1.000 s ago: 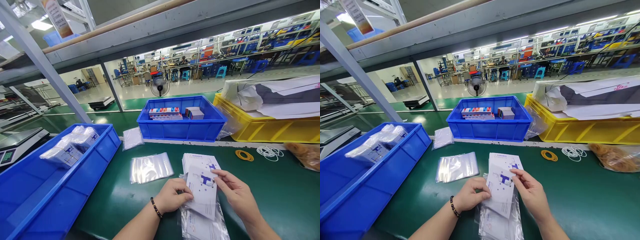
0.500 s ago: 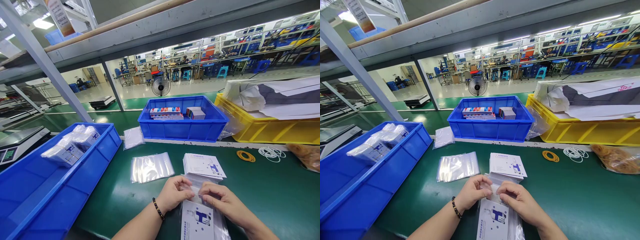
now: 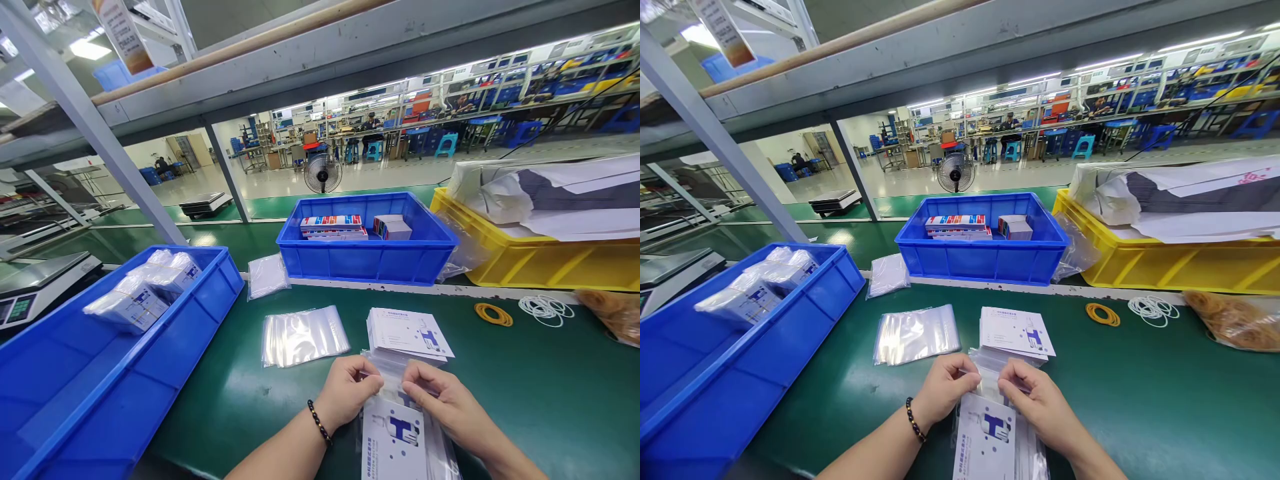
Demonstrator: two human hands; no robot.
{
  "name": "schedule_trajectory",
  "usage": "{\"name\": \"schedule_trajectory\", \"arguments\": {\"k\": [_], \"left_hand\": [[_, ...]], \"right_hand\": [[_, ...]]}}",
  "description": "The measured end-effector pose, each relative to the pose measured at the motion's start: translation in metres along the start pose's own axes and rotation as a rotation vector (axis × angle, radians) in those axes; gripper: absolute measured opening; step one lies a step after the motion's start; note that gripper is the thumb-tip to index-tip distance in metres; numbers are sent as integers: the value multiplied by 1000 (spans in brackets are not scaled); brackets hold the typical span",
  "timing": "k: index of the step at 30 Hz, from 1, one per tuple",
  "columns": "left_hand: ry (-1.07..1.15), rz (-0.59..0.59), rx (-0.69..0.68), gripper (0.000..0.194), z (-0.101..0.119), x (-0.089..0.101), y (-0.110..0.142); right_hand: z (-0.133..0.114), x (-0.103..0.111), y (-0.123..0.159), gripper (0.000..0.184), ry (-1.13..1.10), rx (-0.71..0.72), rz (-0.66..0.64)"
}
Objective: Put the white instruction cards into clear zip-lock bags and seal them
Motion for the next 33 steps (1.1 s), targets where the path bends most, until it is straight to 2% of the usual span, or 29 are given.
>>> {"name": "schedule_trajectory", "arguments": {"k": [3,9,21,29,33], "left_hand": [[55,4,-24,27,1,2,-1],[31,111,-54,27,11,12,0],[-25,135,-71,25,6,11,0],[-14,86,-47,25,3,6,-1],[-60,126,-53,23,2,7,-1]], "right_hand": [[1,5,0,34,0,0,31],[-1,9,0,34,-4,-54,49],[2,4,1,27,5,-31,27],[-21,-1,0,29,111,56,44],[-26,-7,0,27,134,81,23]]}}
Point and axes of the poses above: each hand's wrist, its own y-axis away from the middle knuckle, its own x-axis out of the back of the hand, z = x × y, the point moved 5 cm from there along -y, towards the middle knuckle, and after that the axes turned 14 degrees about -y, right-handed, at the moved point
